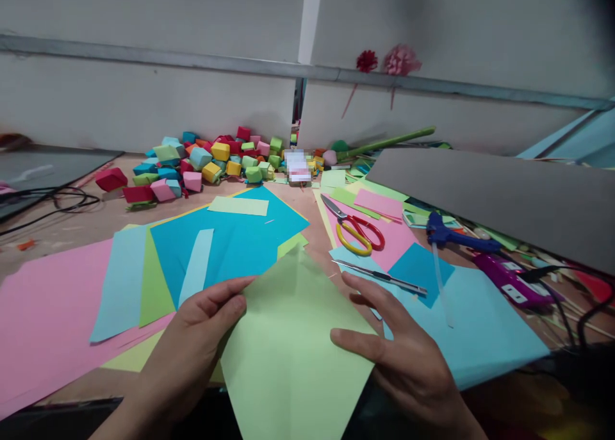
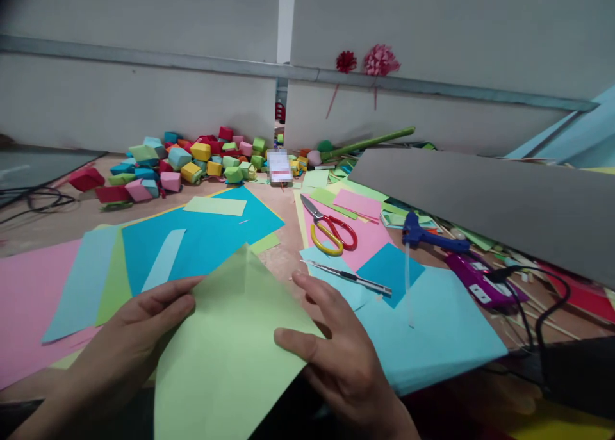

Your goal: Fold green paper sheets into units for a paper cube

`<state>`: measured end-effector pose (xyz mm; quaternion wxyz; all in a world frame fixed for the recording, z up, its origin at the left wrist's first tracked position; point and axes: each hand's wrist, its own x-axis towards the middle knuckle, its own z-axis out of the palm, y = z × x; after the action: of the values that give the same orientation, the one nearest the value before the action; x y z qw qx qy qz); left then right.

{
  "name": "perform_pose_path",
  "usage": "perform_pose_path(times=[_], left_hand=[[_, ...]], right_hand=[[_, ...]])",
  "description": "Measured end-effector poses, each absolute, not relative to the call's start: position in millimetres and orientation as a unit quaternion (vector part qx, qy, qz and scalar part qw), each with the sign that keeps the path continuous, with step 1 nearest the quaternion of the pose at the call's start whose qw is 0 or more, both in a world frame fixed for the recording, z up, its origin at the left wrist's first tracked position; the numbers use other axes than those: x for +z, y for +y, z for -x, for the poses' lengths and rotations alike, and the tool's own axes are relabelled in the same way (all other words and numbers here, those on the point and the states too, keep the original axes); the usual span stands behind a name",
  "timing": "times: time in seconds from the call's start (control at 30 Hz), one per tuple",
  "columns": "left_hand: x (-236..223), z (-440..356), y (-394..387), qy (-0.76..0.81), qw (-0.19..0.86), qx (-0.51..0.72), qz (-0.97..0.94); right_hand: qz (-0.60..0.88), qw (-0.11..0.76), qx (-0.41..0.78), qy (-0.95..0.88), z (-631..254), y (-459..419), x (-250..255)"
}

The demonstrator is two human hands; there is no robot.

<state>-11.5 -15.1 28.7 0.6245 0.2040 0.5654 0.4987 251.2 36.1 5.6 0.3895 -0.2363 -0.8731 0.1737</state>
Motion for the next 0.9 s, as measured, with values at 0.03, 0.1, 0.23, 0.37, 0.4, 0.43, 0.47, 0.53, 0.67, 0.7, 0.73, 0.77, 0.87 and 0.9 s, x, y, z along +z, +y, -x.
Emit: perform_pose_path(times=[0.03,0.1,0.23,0.37,0.4,0.43,0.47,0.53,0.67,0.7,0.73,0.77,0.87,0.9], left_hand=[[29,12,-16,0.571,0.621,0.494,-0.212],[28,12,-18,0.574,0.619,0.486,-0.226],[23,11,-21,0.552,0.625,0.498,-0.237],[26,8,-21,0.545,0.645,0.478,-0.243],[27,8,-21,0.553,0.644,0.465,-0.251],[29,7,-20,0.564,0.639,0.452,-0.264],[31,7,-20,0.580,0.628,0.438,-0.279],[33,8,-18,0.614,0.595,0.417,-0.309],[32,9,-15,0.635,0.559,0.416,-0.335],[31,8,-15,0.625,0.563,0.423,-0.337],[29,8,-15,0.616,0.568,0.430,-0.337],[28,6,-15,0.608,0.574,0.435,-0.334],[25,4,-16,0.595,0.588,0.438,-0.328],[24,4,-17,0.595,0.586,0.437,-0.334]], right_hand=[[0.251,0.391,0.208,-0.861,-250,35,6],[0.324,0.415,0.274,-0.805,-245,33,6],[0.471,0.449,0.396,-0.648,-230,29,4],[0.474,0.506,0.349,-0.630,-224,29,2],[0.469,0.522,0.315,-0.639,-224,29,2],[0.461,0.536,0.282,-0.649,-225,28,2],[0.453,0.544,0.251,-0.660,-227,28,1],[0.428,0.535,0.191,-0.703,-231,29,0],[0.329,0.453,-0.081,-0.824,-236,31,-1],[0.290,0.429,-0.139,-0.844,-237,32,-1],[0.252,0.406,-0.163,-0.863,-236,32,1],[0.217,0.387,-0.147,-0.884,-236,31,3],[0.180,0.358,0.002,-0.916,-232,30,11],[0.196,0.364,0.037,-0.910,-231,30,13]])
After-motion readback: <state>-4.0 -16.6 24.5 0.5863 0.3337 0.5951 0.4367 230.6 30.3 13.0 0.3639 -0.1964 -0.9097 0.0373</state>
